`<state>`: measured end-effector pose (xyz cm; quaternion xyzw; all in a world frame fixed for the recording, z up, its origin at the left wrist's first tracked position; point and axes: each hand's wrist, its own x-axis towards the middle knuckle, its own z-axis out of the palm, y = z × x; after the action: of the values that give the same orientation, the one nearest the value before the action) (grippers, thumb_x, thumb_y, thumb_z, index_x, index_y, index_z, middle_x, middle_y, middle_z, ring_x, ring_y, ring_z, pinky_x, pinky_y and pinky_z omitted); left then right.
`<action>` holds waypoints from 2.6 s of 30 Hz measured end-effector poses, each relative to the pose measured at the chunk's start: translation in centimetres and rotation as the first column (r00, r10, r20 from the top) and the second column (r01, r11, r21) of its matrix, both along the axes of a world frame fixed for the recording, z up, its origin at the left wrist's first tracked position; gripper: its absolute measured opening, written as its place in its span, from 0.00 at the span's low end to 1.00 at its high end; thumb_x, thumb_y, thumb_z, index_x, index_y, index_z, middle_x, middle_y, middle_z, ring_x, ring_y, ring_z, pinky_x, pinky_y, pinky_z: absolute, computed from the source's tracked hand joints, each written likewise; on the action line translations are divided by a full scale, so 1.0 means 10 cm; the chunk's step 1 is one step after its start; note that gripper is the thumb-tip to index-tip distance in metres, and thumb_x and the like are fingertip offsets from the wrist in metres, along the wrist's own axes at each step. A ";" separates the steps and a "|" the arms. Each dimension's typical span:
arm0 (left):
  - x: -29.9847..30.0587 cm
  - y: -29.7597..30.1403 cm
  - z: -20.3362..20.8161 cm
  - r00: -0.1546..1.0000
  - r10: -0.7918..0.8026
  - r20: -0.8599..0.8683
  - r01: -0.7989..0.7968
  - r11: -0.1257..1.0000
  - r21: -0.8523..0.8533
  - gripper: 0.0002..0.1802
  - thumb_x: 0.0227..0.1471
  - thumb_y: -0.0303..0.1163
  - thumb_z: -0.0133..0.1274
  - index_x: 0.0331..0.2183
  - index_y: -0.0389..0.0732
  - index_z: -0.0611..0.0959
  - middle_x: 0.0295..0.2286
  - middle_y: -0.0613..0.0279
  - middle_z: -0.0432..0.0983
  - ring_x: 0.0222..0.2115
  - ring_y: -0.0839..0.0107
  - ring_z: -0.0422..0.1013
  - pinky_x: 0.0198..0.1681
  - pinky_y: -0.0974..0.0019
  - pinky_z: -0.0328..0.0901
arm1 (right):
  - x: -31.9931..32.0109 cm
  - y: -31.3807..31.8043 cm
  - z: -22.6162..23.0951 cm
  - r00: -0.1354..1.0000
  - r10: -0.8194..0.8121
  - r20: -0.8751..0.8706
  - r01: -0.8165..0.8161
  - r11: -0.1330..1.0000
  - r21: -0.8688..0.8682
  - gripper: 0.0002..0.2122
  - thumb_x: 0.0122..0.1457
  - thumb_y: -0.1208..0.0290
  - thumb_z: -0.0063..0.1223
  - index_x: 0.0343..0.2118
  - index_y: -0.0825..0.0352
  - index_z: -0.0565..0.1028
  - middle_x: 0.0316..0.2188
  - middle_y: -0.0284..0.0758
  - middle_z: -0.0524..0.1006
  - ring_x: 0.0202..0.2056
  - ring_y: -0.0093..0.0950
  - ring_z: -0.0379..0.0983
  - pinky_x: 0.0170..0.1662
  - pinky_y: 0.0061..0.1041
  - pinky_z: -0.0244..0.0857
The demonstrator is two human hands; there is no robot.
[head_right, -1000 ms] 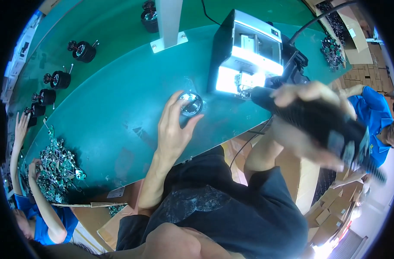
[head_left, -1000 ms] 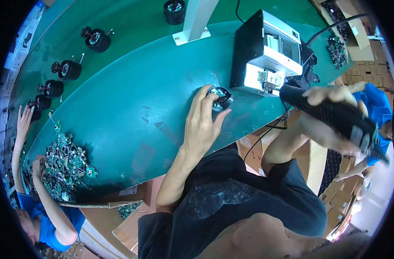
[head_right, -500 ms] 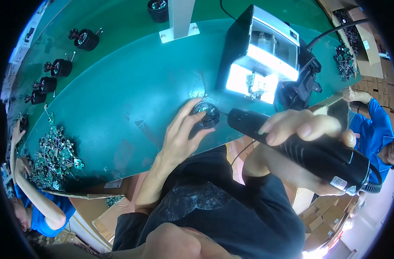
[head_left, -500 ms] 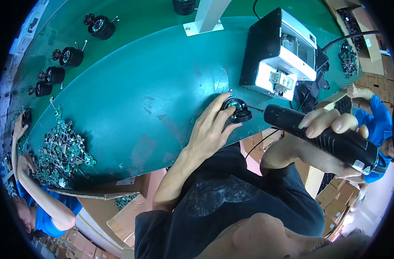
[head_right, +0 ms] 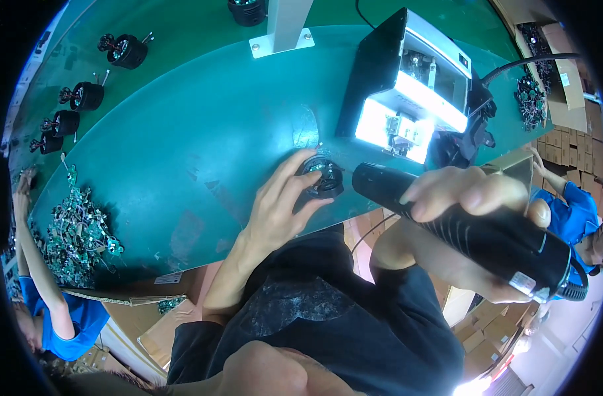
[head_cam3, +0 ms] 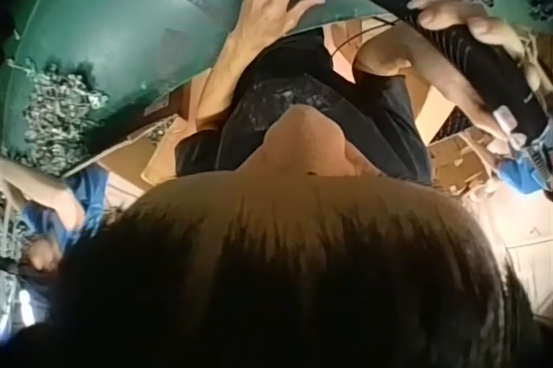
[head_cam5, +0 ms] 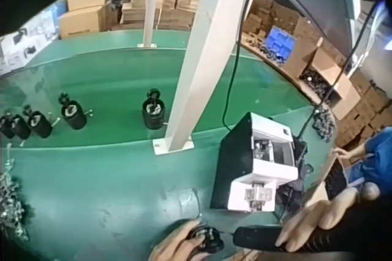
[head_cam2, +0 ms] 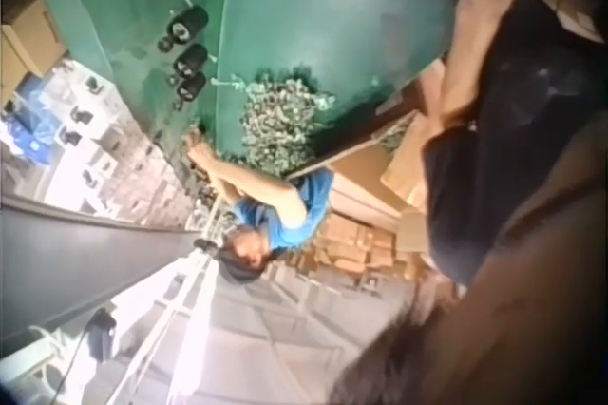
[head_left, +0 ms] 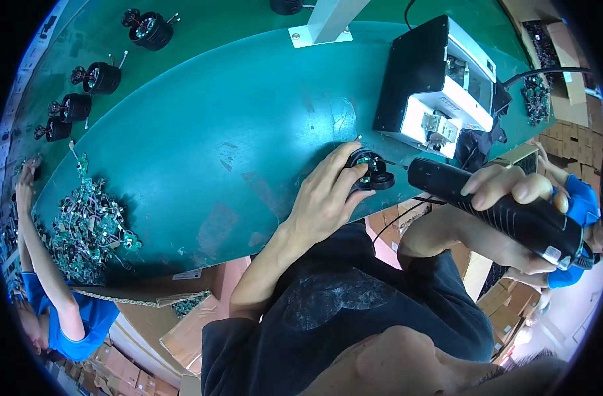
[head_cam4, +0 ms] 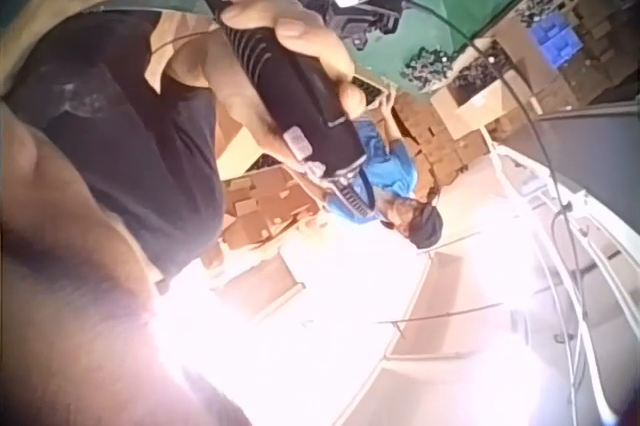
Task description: Assembling electronic components using an electric screwdriver on a production line.
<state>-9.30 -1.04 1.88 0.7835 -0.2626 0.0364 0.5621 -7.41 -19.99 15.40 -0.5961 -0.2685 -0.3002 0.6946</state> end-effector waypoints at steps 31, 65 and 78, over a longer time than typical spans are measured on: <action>0.16 0.18 0.35 0.984 -0.101 -0.145 0.137 0.955 0.262 0.34 0.42 0.28 0.65 0.51 0.32 0.70 0.45 0.46 0.69 0.40 0.51 0.73 0.43 0.57 0.70 | 0.21 0.20 -0.07 0.983 0.164 0.078 -0.168 0.985 0.046 0.38 0.63 0.35 0.33 0.61 0.67 0.61 0.36 0.51 0.76 0.22 0.35 0.77 0.24 0.32 0.76; 2.17 0.47 0.50 0.870 0.324 0.372 -0.428 0.870 0.244 0.15 0.44 0.30 0.66 0.30 0.32 0.78 0.30 0.51 0.77 0.29 0.52 0.74 0.35 0.57 0.69 | -0.18 -0.17 -0.15 0.972 -0.215 0.091 0.200 0.968 0.154 0.41 0.57 0.26 0.34 0.60 0.58 0.59 0.37 0.46 0.78 0.21 0.29 0.76 0.24 0.22 0.73; 0.30 0.27 0.21 0.978 -0.151 0.143 0.115 0.966 0.231 0.14 0.43 0.25 0.66 0.30 0.33 0.76 0.54 0.48 0.72 0.47 0.52 0.75 0.48 0.57 0.71 | 0.02 -0.49 -0.01 0.981 -0.158 0.116 0.157 0.988 0.015 0.37 0.63 0.34 0.35 0.64 0.61 0.53 0.39 0.52 0.77 0.20 0.33 0.78 0.19 0.26 0.74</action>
<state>-6.29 1.64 3.99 0.8165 -0.3610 0.0313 0.4495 -7.17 -24.91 15.27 -0.5949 -0.2597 -0.3892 0.6536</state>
